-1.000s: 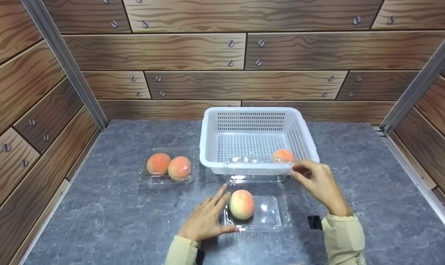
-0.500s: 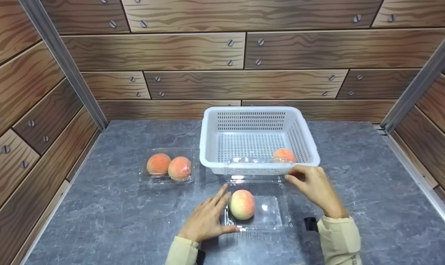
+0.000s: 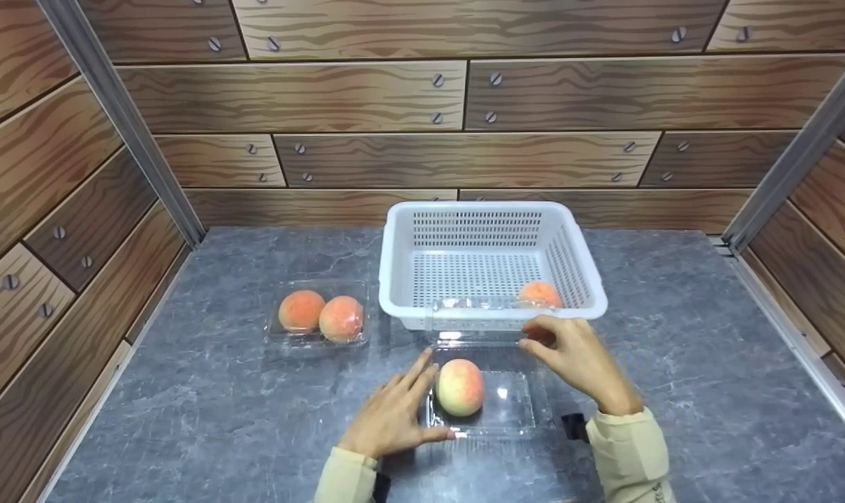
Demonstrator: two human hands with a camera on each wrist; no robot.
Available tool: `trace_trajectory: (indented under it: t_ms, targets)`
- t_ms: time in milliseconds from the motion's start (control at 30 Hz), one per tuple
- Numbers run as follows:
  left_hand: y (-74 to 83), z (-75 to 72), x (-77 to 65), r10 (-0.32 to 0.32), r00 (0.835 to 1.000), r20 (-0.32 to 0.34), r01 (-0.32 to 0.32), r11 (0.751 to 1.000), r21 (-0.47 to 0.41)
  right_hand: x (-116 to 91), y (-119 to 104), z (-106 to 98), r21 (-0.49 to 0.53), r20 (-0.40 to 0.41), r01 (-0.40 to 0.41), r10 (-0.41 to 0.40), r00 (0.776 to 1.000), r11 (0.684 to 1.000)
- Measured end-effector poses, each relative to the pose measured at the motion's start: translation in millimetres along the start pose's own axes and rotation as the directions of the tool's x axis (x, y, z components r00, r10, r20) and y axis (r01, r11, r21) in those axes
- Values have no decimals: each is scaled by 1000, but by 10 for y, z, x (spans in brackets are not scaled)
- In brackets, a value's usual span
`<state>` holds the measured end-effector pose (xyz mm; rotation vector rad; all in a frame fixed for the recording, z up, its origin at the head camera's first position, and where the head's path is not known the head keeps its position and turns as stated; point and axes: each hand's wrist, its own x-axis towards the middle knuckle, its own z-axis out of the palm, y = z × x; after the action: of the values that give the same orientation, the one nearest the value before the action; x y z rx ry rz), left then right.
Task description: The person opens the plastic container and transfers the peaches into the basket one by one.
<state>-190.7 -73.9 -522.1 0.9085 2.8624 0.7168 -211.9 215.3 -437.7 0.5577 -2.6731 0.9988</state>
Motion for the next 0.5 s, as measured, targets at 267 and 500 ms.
trace_trajectory:
  t_ms: [267, 500]
  targets:
    - [12, -13, 2, -9, 1000, 16, 10, 1000, -25, 61, -86, 56, -12, 37, 60, -60, 998, 998]
    - [13, -15, 0, -9, 1000, 16, 9, 1000, -18, 106, -133, 124, -29, 84, 90, -87, 993, 996]
